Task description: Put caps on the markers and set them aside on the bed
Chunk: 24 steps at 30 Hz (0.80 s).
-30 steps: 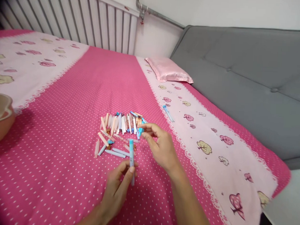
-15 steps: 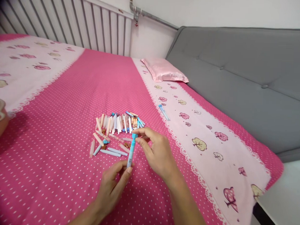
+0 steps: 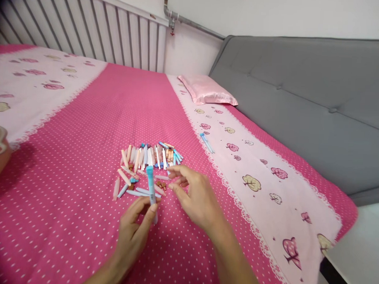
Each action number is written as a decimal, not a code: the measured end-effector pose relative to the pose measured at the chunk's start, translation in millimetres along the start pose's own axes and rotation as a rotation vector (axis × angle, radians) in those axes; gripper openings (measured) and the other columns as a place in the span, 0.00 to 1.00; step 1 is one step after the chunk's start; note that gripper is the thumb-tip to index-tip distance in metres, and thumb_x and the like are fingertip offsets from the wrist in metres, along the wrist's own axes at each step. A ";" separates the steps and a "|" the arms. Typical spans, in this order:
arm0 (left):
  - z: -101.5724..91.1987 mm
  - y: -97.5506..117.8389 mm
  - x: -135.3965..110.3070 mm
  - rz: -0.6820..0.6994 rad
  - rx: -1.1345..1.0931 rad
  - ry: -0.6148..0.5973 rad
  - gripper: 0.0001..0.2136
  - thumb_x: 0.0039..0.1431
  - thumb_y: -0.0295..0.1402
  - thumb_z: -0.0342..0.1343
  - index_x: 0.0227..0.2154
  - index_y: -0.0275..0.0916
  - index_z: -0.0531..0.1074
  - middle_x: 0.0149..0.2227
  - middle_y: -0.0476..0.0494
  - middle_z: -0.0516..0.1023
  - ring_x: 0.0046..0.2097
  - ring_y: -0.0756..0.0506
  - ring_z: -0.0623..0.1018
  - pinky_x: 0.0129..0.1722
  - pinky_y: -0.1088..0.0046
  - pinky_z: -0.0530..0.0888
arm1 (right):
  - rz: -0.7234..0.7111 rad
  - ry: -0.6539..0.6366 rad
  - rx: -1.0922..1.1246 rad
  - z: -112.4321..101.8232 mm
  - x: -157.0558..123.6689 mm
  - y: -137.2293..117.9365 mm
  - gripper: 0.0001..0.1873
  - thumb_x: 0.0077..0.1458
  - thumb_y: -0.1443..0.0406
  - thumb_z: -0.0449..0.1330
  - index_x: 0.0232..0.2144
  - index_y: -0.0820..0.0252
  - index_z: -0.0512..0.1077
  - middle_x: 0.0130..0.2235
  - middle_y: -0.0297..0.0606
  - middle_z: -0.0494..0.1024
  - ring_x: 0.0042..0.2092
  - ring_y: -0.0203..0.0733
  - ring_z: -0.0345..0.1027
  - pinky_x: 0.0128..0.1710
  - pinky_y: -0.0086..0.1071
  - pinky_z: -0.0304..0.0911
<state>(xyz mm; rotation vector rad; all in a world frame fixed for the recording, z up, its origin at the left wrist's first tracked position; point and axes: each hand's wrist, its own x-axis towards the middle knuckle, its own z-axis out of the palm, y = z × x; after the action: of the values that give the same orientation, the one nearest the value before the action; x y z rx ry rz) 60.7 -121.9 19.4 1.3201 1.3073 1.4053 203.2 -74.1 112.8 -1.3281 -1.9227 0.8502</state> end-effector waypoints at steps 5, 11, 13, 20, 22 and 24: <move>-10.2 -1.4 5.3 0.117 0.037 0.233 0.07 0.55 0.32 0.51 0.36 0.41 0.71 0.33 0.47 0.71 0.36 0.48 0.70 0.36 0.74 0.66 | 0.120 -0.278 0.109 27.1 -2.0 7.7 0.10 0.48 0.66 0.60 0.36 0.57 0.72 0.35 0.37 0.76 0.36 0.38 0.70 0.36 0.34 0.66; -17.6 -4.9 12.7 0.091 0.004 0.368 0.07 0.55 0.34 0.52 0.36 0.41 0.70 0.36 0.47 0.71 0.36 0.49 0.71 0.37 0.72 0.68 | 0.170 -0.300 0.338 63.6 0.6 18.1 0.07 0.46 0.66 0.60 0.32 0.60 0.71 0.31 0.35 0.75 0.31 0.35 0.69 0.33 0.30 0.65; -18.4 -5.1 14.6 0.068 -0.001 0.384 0.07 0.55 0.35 0.53 0.36 0.40 0.70 0.35 0.46 0.72 0.35 0.48 0.71 0.36 0.72 0.69 | 0.190 -0.276 0.373 68.7 1.1 18.4 0.07 0.46 0.65 0.60 0.31 0.60 0.71 0.29 0.34 0.74 0.30 0.34 0.68 0.32 0.29 0.64; -21.0 -4.6 18.3 0.040 0.006 0.435 0.09 0.53 0.36 0.54 0.35 0.39 0.71 0.33 0.46 0.73 0.34 0.49 0.72 0.35 0.73 0.69 | 0.244 -0.264 0.436 72.6 1.7 16.8 0.11 0.43 0.61 0.63 0.29 0.61 0.72 0.27 0.34 0.74 0.29 0.34 0.67 0.31 0.29 0.64; -21.0 -3.9 19.6 0.039 0.005 0.448 0.10 0.53 0.37 0.54 0.35 0.38 0.71 0.34 0.45 0.73 0.35 0.49 0.72 0.35 0.73 0.70 | 0.256 -0.258 0.454 74.4 2.9 19.5 0.11 0.42 0.60 0.64 0.28 0.61 0.73 0.26 0.34 0.74 0.28 0.34 0.67 0.30 0.29 0.63; -20.7 -3.5 20.9 0.041 0.010 0.463 0.10 0.53 0.38 0.54 0.35 0.37 0.71 0.34 0.45 0.73 0.35 0.48 0.72 0.35 0.73 0.70 | 0.268 -0.263 0.462 76.5 4.3 22.8 0.11 0.41 0.60 0.65 0.27 0.61 0.73 0.26 0.35 0.74 0.28 0.35 0.67 0.29 0.28 0.62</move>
<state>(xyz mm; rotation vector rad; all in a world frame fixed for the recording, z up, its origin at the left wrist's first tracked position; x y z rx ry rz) 36.9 -104.3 21.1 1.0658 1.5891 1.8068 153.1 -75.0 50.6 -1.2434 -1.6083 1.5619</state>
